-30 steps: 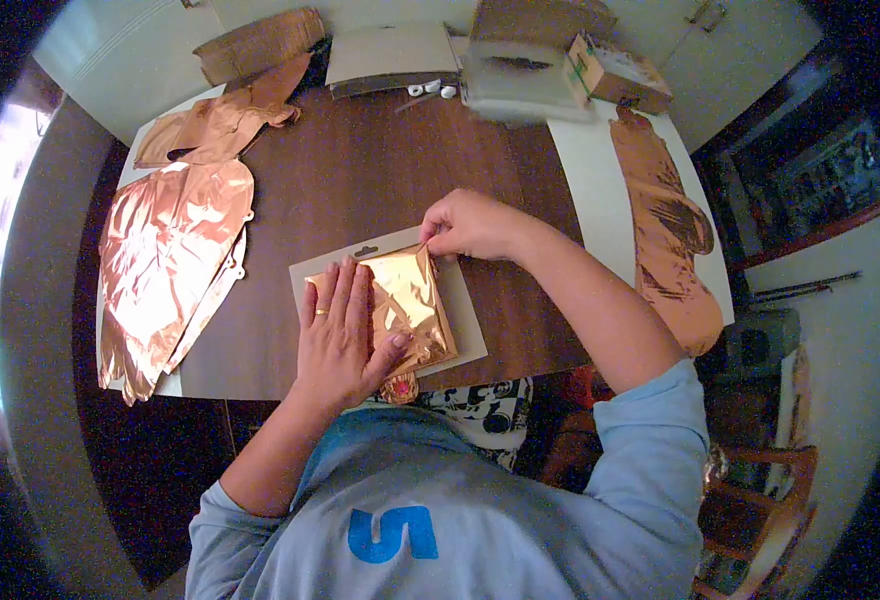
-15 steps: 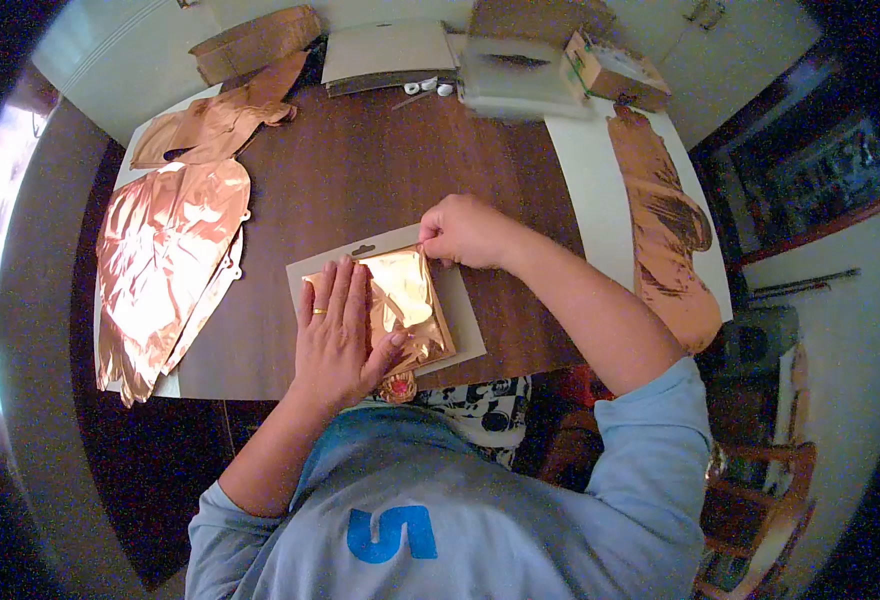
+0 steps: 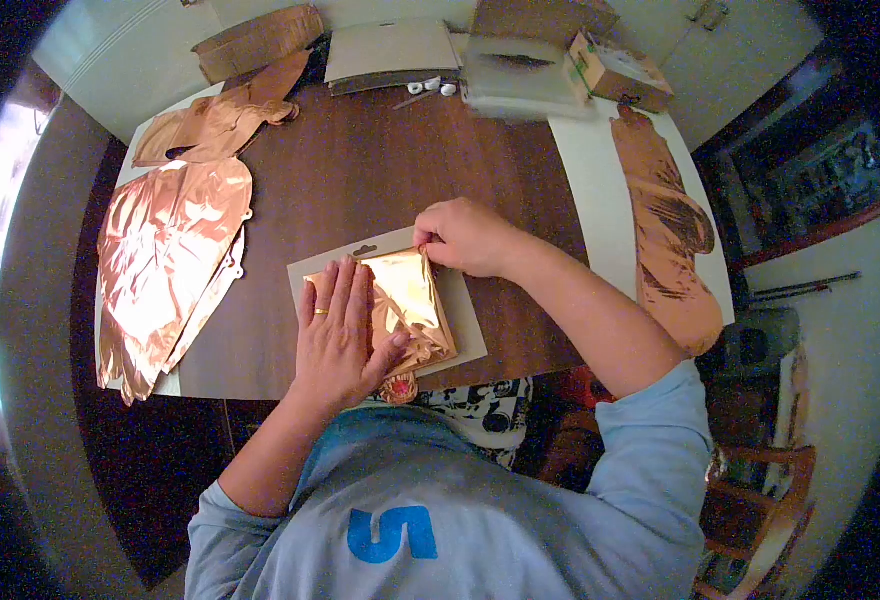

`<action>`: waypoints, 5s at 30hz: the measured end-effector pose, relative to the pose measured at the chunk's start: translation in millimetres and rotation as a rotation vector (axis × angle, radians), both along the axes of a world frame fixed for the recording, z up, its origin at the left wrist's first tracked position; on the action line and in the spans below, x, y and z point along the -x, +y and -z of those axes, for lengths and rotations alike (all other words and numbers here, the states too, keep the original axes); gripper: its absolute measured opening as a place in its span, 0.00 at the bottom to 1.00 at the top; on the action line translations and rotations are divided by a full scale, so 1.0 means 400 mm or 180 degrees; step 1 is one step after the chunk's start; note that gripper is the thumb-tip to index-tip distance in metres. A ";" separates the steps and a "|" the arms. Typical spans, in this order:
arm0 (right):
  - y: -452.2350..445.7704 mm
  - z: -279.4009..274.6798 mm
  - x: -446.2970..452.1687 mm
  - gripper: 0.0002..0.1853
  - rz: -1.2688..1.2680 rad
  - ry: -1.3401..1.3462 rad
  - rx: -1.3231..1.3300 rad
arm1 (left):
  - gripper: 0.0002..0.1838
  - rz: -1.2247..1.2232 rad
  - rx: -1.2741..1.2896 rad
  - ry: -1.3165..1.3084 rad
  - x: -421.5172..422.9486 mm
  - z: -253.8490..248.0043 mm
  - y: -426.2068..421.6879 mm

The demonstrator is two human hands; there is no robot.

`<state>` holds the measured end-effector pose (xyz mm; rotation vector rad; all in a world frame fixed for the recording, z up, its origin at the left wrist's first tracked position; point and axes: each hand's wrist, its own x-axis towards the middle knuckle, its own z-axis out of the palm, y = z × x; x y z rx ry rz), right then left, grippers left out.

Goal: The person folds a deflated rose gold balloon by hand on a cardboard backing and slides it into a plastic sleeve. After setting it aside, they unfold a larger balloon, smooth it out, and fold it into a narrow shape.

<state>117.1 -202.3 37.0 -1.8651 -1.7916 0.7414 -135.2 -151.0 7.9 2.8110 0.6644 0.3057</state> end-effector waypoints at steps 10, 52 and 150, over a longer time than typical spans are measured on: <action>-0.001 0.014 -0.002 0.09 0.0051 -0.0316 0.0133 | 0.48 -0.0034 -0.0089 -0.0045 -0.002 0.002 -0.002; -0.025 0.018 -0.028 0.03 -0.1420 -0.2617 -0.2620 | 0.48 -0.0019 -0.0050 -0.0007 0.000 0.003 -0.001; -0.107 0.084 0.274 0.43 0.0707 -0.1395 -0.0789 | 0.38 -0.0059 -0.0294 -0.0245 -0.010 0.032 -0.002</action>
